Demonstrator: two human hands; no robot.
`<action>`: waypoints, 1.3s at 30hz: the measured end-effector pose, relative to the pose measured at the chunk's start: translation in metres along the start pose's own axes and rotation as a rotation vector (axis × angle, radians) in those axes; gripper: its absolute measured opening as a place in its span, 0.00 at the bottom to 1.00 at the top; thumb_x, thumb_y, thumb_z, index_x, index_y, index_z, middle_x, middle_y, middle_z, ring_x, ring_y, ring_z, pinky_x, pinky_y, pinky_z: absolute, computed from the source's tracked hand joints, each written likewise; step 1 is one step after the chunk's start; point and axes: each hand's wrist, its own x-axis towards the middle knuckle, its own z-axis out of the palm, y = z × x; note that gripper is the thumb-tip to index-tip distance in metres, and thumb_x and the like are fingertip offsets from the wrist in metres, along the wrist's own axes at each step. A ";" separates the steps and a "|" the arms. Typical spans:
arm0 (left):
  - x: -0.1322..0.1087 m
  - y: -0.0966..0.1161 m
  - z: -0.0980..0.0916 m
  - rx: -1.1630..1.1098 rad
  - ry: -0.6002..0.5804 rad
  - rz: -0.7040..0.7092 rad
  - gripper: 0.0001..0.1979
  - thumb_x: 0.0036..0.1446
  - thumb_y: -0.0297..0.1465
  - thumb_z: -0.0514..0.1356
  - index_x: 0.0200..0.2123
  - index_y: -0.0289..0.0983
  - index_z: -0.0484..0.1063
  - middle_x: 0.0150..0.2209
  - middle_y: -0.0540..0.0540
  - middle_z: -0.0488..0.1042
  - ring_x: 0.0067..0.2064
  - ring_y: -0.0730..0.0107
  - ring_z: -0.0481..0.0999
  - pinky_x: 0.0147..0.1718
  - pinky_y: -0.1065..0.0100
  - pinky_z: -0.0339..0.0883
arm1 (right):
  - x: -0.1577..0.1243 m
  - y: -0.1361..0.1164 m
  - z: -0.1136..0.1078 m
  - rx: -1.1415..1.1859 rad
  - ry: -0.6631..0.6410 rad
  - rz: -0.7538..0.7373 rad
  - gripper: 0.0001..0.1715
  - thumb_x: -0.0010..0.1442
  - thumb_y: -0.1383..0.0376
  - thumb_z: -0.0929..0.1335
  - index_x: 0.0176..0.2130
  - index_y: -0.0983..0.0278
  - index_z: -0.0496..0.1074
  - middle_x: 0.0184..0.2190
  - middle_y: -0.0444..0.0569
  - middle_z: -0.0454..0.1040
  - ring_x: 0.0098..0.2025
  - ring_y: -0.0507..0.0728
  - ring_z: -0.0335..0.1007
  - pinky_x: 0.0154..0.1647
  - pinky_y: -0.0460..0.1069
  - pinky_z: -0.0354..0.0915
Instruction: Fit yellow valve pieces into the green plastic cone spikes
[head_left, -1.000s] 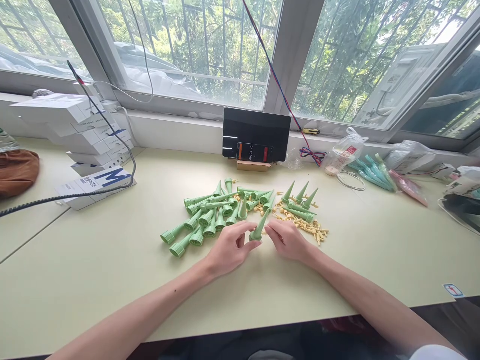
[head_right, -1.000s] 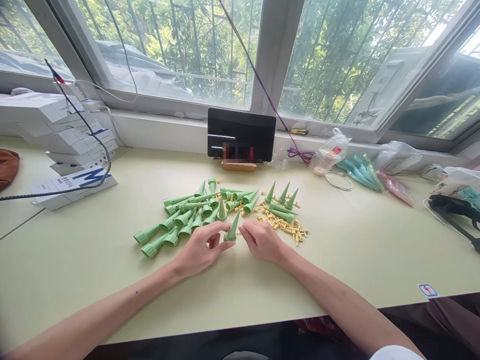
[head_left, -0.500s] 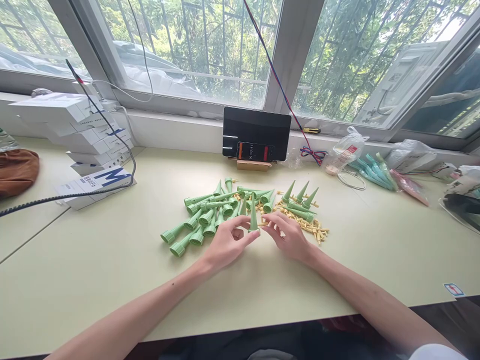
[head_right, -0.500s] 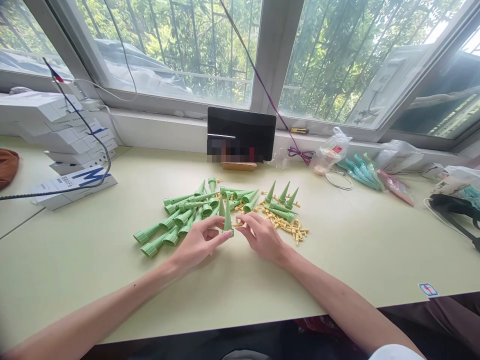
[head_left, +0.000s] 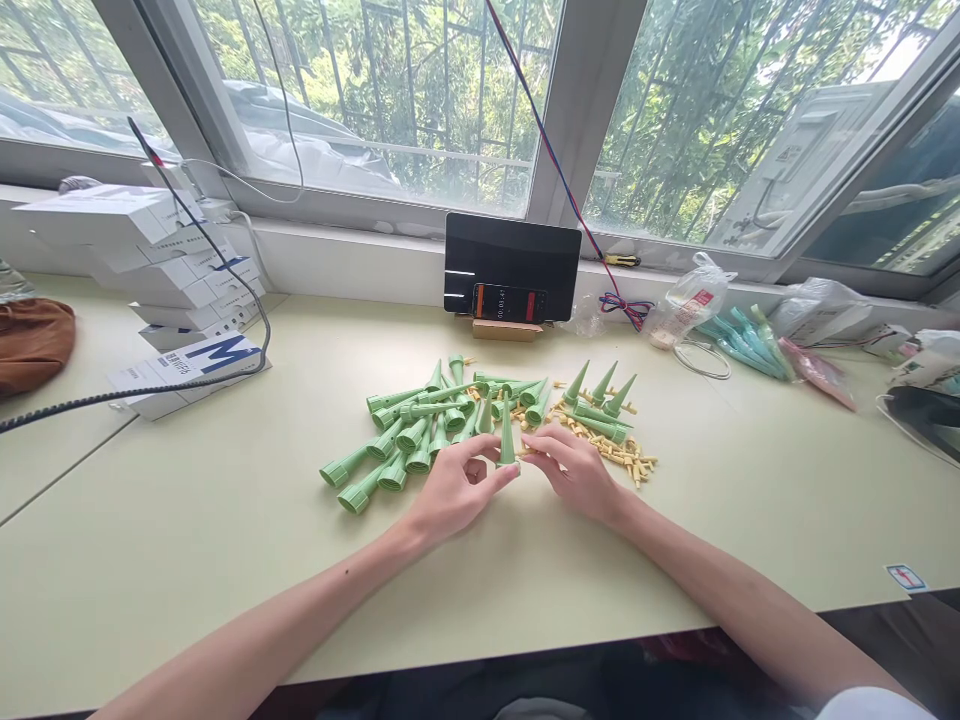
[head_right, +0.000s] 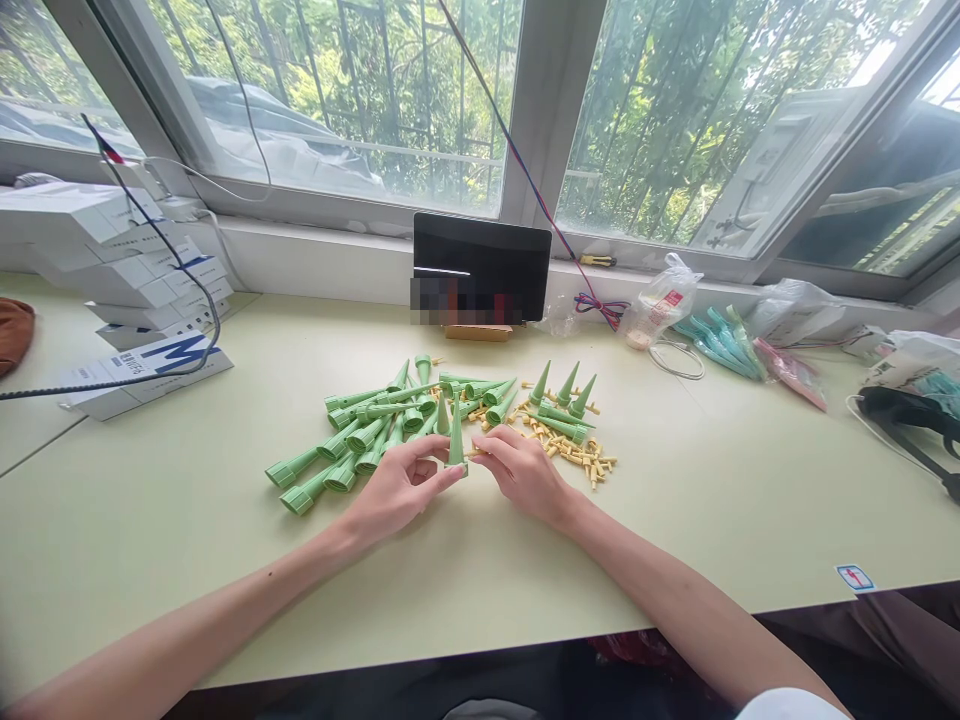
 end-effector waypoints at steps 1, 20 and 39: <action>0.000 0.000 0.000 0.000 -0.003 0.007 0.17 0.59 0.43 0.61 0.45 0.38 0.73 0.35 0.49 0.70 0.21 0.80 0.59 0.18 0.74 0.52 | 0.000 0.000 0.000 -0.004 -0.003 0.001 0.09 0.69 0.67 0.64 0.47 0.61 0.71 0.35 0.50 0.72 0.32 0.53 0.68 0.31 0.49 0.66; -0.001 -0.006 0.002 0.043 0.039 0.023 0.20 0.55 0.44 0.63 0.46 0.37 0.73 0.37 0.47 0.74 0.20 0.80 0.60 0.19 0.73 0.58 | -0.004 0.003 0.000 -0.057 -0.186 0.024 0.15 0.72 0.67 0.55 0.36 0.63 0.65 0.30 0.47 0.63 0.28 0.54 0.56 0.28 0.48 0.55; 0.001 0.003 -0.002 -0.163 0.044 -0.173 0.23 0.55 0.47 0.63 0.47 0.38 0.70 0.36 0.49 0.74 0.20 0.81 0.61 0.16 0.74 0.58 | -0.001 0.000 0.000 0.045 -0.040 0.090 0.09 0.68 0.64 0.66 0.49 0.60 0.67 0.37 0.49 0.73 0.31 0.53 0.70 0.28 0.47 0.68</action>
